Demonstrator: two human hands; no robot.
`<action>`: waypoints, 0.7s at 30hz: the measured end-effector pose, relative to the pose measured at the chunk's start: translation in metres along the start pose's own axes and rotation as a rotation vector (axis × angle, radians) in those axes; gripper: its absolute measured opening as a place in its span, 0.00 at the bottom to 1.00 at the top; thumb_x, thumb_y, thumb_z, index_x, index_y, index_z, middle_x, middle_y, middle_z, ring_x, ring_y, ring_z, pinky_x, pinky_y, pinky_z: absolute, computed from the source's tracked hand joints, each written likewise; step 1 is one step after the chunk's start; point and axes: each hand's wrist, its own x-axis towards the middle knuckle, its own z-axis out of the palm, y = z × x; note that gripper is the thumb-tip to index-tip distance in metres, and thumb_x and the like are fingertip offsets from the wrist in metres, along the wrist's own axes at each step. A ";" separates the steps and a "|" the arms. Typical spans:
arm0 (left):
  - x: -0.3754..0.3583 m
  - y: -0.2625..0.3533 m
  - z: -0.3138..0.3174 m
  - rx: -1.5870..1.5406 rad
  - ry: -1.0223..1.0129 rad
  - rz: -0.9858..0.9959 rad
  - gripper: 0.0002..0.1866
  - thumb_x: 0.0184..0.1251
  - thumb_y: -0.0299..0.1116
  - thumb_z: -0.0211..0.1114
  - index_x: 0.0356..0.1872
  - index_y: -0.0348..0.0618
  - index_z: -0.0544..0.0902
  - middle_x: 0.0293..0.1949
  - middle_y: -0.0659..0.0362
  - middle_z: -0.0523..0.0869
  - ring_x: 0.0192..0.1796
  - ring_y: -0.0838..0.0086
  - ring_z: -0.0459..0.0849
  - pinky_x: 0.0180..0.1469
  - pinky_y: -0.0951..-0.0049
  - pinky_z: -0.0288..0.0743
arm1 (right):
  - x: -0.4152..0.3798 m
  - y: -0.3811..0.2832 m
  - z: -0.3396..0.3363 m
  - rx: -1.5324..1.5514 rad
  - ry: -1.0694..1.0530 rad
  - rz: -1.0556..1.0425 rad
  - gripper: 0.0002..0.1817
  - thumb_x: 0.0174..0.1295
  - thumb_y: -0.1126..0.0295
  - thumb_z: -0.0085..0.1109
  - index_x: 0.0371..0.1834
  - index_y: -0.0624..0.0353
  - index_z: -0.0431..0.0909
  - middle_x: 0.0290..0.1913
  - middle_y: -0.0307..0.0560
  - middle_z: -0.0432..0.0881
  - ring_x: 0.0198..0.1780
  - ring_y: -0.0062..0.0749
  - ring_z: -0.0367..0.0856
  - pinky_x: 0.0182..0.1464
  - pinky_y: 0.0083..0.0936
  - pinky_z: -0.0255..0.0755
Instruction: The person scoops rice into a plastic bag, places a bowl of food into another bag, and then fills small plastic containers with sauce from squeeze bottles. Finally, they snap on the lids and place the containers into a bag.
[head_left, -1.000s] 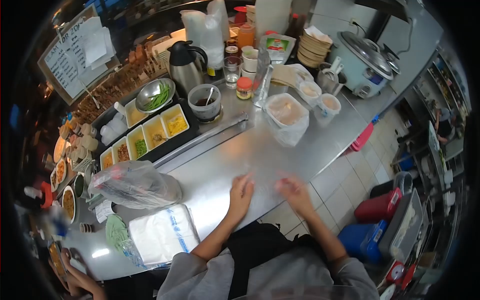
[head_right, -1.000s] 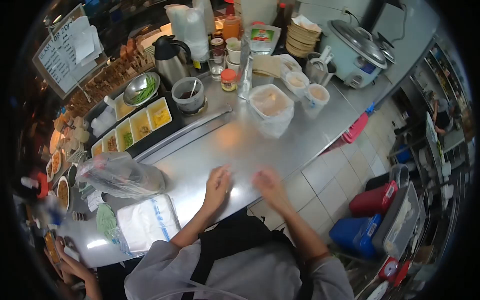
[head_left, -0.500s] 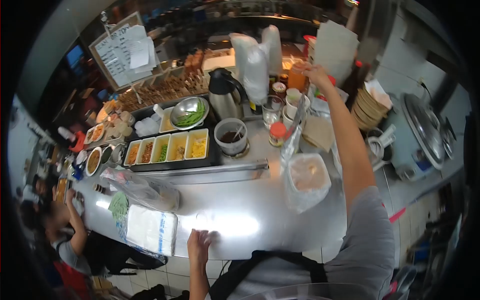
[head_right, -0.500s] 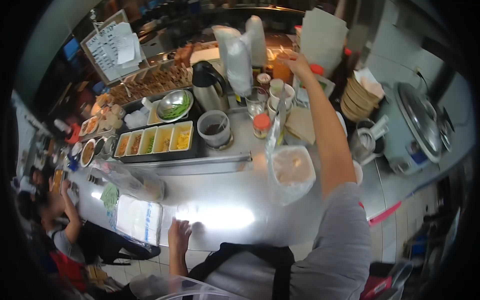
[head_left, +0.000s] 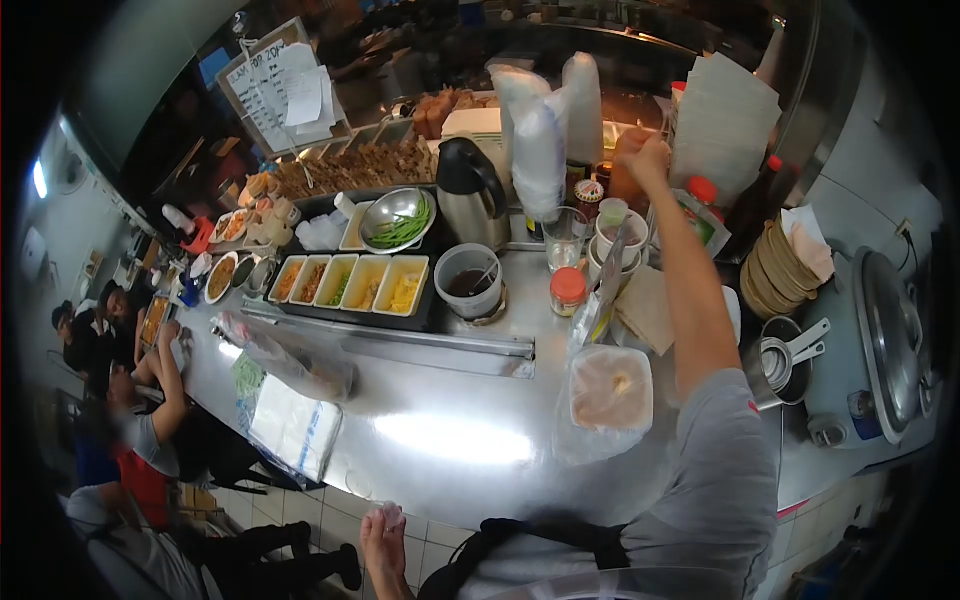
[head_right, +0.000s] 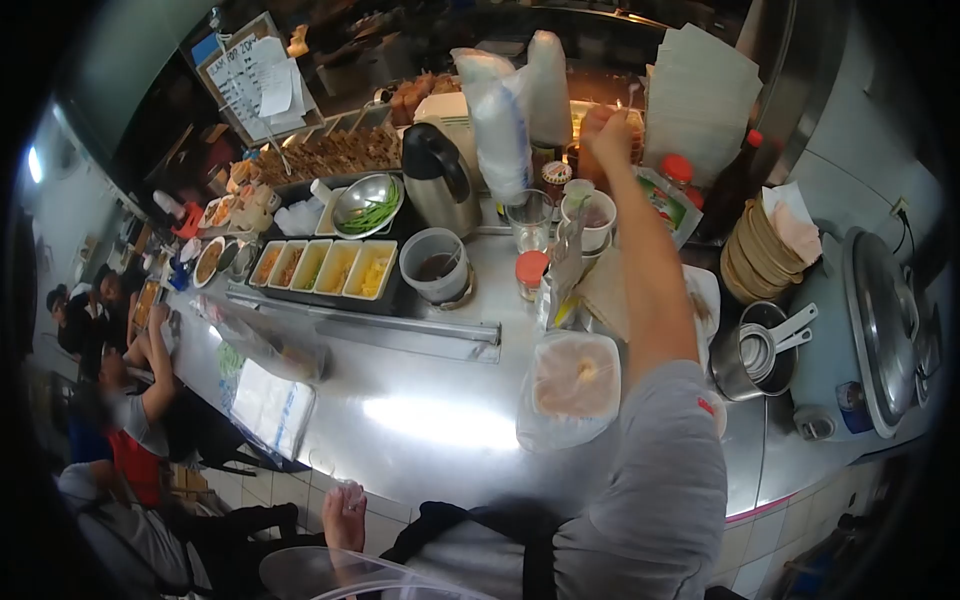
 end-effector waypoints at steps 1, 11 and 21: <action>0.001 -0.001 0.001 0.001 -0.028 0.018 0.13 0.60 0.33 0.62 0.43 0.45 0.71 0.45 0.57 0.76 0.43 0.70 0.76 0.44 0.72 0.67 | -0.002 -0.021 -0.024 0.084 0.032 -0.087 0.35 0.33 0.65 0.71 0.47 0.63 0.65 0.43 0.59 0.77 0.45 0.48 0.78 0.48 0.36 0.72; 0.048 0.015 0.083 0.409 -0.344 0.311 0.26 0.47 0.16 0.66 0.47 0.39 0.65 0.45 0.52 0.73 0.49 0.65 0.76 0.50 0.70 0.74 | -0.033 -0.181 -0.170 0.583 0.295 -0.620 0.49 0.36 0.72 0.73 0.63 0.59 0.53 0.56 0.48 0.66 0.57 0.35 0.67 0.58 0.29 0.63; 0.068 0.024 0.185 0.521 -0.711 0.856 0.29 0.45 0.24 0.71 0.50 0.39 0.68 0.48 0.53 0.78 0.51 0.68 0.78 0.48 0.73 0.72 | -0.252 -0.239 -0.194 -0.328 -0.714 -0.847 0.37 0.34 0.74 0.65 0.56 0.48 0.68 0.42 0.50 0.76 0.45 0.42 0.76 0.43 0.35 0.71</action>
